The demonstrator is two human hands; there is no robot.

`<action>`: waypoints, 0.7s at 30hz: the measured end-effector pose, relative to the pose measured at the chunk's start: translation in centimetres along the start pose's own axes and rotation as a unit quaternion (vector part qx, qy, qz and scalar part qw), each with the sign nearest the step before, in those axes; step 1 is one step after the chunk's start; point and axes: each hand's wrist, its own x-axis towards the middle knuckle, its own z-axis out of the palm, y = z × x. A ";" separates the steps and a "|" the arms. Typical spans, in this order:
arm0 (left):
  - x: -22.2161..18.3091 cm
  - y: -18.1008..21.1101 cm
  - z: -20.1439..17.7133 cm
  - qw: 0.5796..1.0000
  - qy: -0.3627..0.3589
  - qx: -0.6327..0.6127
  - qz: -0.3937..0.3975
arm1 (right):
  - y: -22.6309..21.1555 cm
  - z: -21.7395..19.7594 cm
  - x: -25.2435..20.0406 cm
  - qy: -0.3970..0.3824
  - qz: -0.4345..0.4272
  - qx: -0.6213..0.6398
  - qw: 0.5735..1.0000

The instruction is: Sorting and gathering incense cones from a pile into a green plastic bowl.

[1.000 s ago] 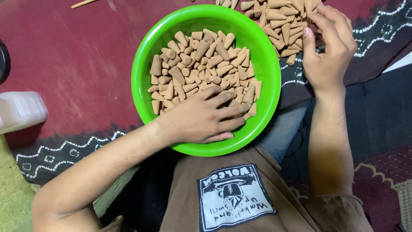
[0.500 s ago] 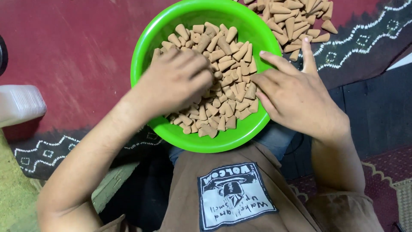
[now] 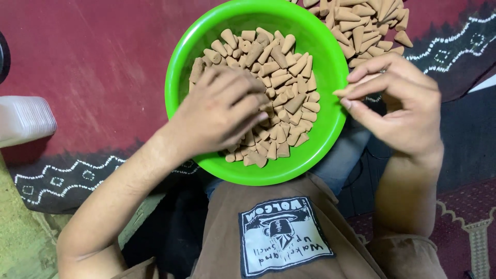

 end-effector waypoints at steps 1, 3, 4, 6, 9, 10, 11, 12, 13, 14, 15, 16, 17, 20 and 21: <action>0.1 0.5 0.1 1.000 0.000 0.000 0.001 | 0.1 0.1 -0.1 0.001 0.000 0.000 1.000; 0.3 1.5 0.3 0.999 -0.039 -0.002 0.028 | 0.3 0.3 -0.3 0.028 0.030 0.074 0.996; 0.3 1.9 0.3 0.999 -0.040 -0.001 0.029 | 0.5 0.4 -0.4 0.030 0.030 0.074 0.996; 0.5 2.7 0.3 0.993 -0.087 0.037 0.075 | 0.8 0.5 -0.6 0.046 0.064 0.061 0.995; 0.9 3.8 0.9 0.988 -0.095 0.043 0.110 | 3.0 0.0 -0.9 0.099 0.053 0.060 0.992; 0.7 4.0 1.3 0.988 -0.095 0.043 0.112 | 3.6 -0.3 -0.9 0.101 0.053 0.059 0.992; 0.6 4.1 1.8 0.986 -0.105 0.053 0.119 | 4.2 -0.6 -0.9 0.137 0.033 0.035 0.989; 0.5 4.2 2.2 0.983 -0.116 0.064 0.126 | 4.9 -0.9 -0.9 0.172 0.014 0.011 0.985; 0.3 4.1 2.7 0.983 -0.116 0.065 0.128 | 6.3 -1.3 -1.2 0.175 0.013 0.010 0.984; 0.2 4.1 3.1 0.983 -0.116 0.053 0.134 | 7.7 -1.6 -1.6 0.210 0.016 -0.007 0.977; 0.1 4.0 3.5 0.983 -0.117 0.041 0.139 | 9.2 -2.0 -2.0 0.246 0.018 -0.024 0.969; 0.1 3.9 3.6 0.982 -0.117 0.041 0.142 | 9.7 -1.9 -1.9 0.248 0.018 -0.026 0.968; 0.2 3.9 3.6 0.982 -0.103 0.038 0.151 | 10.2 -1.8 -1.8 0.254 0.027 -0.059 0.965; 0.3 3.6 3.4 0.981 -0.091 0.039 0.168 | 11.6 -1.7 -2.0 0.245 0.023 -0.189 0.951; 0.3 3.6 3.3 0.980 -0.094 0.042 0.173 | 12.1 -1.6 -2.1 0.225 0.009 -0.279 0.933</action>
